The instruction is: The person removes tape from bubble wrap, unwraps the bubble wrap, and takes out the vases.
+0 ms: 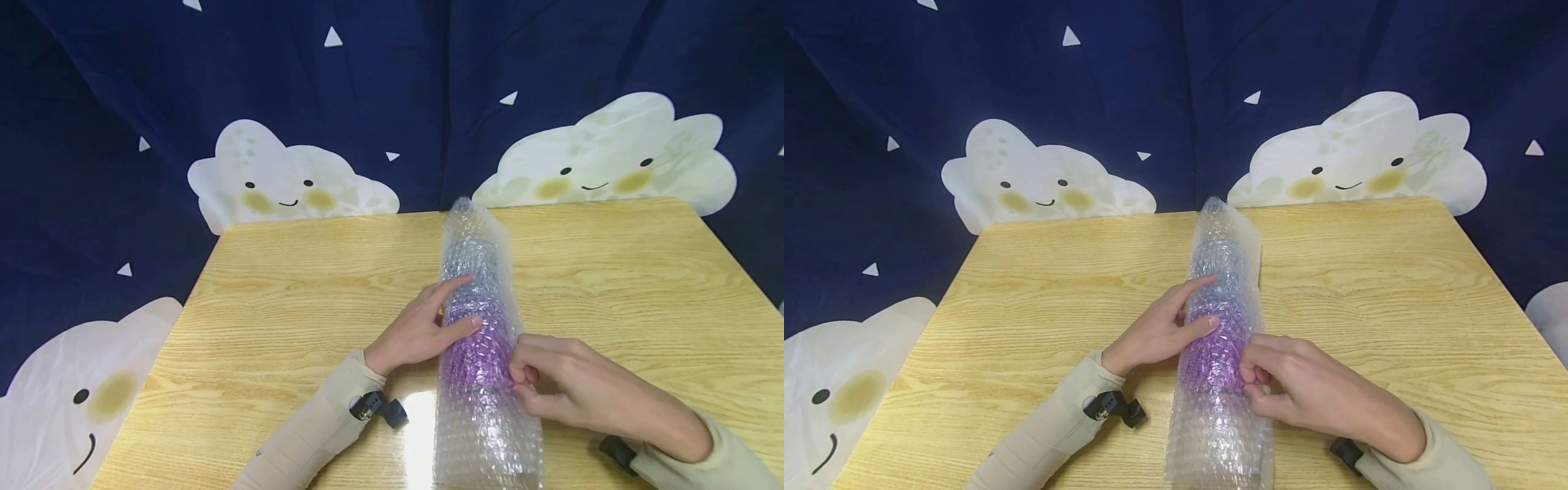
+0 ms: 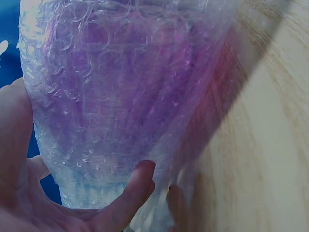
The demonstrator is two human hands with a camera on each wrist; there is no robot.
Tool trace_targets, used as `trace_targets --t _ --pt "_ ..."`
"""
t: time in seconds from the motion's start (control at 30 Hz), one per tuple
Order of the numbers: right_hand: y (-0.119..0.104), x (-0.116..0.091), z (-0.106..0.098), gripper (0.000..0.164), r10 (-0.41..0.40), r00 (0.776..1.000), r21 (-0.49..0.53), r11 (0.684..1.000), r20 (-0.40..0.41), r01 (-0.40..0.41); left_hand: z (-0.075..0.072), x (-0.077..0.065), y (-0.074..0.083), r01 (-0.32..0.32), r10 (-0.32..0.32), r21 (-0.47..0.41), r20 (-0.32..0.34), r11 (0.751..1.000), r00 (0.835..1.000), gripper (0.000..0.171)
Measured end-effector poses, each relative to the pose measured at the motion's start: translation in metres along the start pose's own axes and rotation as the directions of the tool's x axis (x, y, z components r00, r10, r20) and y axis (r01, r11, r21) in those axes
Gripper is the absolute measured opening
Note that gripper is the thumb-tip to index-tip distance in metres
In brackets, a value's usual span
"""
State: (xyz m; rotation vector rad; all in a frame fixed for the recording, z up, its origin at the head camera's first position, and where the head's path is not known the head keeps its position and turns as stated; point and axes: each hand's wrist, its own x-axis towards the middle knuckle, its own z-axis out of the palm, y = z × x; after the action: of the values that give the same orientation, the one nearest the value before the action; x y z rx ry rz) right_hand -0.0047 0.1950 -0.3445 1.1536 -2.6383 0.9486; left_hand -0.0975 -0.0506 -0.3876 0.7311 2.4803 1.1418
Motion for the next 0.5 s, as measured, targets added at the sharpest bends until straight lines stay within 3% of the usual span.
trace_targets --t 0.5 --pt "0.0027 -0.0009 -0.0031 0.043 0.008 1.000 -0.018 1.000 -0.002 -0.008 0.0002 -0.0005 -0.0006 -0.006 0.006 0.002 -0.005 1.000 1.000 0.070"
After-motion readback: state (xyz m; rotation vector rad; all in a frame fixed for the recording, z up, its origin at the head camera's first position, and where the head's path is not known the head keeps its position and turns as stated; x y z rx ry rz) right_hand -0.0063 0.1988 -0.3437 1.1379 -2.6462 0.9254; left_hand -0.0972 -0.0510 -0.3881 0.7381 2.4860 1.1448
